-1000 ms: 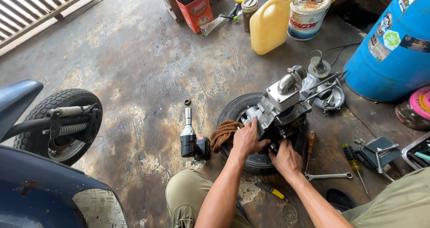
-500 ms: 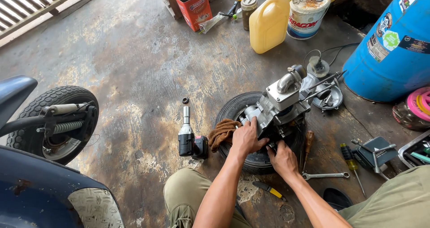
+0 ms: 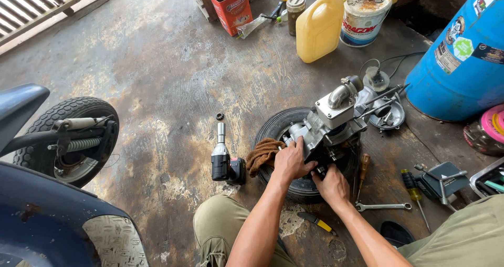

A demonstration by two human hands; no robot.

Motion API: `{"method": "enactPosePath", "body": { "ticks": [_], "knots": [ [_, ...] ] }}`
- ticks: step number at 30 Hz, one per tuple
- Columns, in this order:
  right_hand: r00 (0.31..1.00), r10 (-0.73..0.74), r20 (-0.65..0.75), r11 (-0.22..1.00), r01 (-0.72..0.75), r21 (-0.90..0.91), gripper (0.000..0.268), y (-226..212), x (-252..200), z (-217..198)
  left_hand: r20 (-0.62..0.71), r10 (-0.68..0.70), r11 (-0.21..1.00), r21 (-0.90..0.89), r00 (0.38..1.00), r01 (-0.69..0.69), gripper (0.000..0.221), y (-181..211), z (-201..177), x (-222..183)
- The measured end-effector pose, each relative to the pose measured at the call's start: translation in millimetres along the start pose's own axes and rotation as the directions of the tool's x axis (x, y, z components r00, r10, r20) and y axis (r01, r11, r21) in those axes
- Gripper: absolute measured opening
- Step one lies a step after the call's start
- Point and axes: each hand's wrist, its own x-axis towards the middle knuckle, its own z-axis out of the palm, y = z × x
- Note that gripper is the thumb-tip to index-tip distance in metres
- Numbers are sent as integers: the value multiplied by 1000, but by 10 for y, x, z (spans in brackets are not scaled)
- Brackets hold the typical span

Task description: Cleaning and inspecting internal components of a motorcycle engine case.

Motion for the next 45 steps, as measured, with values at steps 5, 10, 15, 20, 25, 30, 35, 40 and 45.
{"method": "enactPosePath", "body": {
  "ticks": [5, 10, 15, 20, 25, 30, 35, 40, 45],
  "knots": [
    [956, -260, -134, 954, 233, -189, 53, 199, 16, 116, -5, -13, 1000, -2, 1000, 13, 90, -8, 42, 3],
    [925, -341, -166, 922, 295, -251, 53, 255, 74, 162, -2, -13, 1000, -10, 1000, 13, 88, 3, 0, 20],
    [890, -407, -205, 897, 347, -274, 52, 300, 110, 185, 15, -44, 999, -30, 999, 45, 86, 28, -19, 26],
    [922, -333, -196, 941, 310, -139, 54, 421, 181, 353, 28, -50, 997, -56, 998, 52, 82, 22, -22, 21],
    [986, -165, -39, 985, 163, -53, 62, 189, 8, 5, 75, -49, 998, -37, 996, 52, 80, 4, -27, 12],
    [996, -81, 45, 997, 82, -15, 69, -88, -170, -371, 70, -42, 995, -85, 997, 47, 87, -20, -150, 4],
    [989, -45, 140, 998, 51, -40, 63, -29, -218, -419, 83, -65, 993, -89, 994, 72, 91, -57, -20, 46],
    [986, -116, 115, 993, 119, -16, 55, -4, -255, -455, 83, -83, 992, -90, 993, 90, 93, -83, 55, 94],
    [980, -176, 97, 980, 183, -76, 49, 91, -244, -451, 61, -71, 995, -71, 996, 75, 93, -71, 96, 75]
  ]
}}
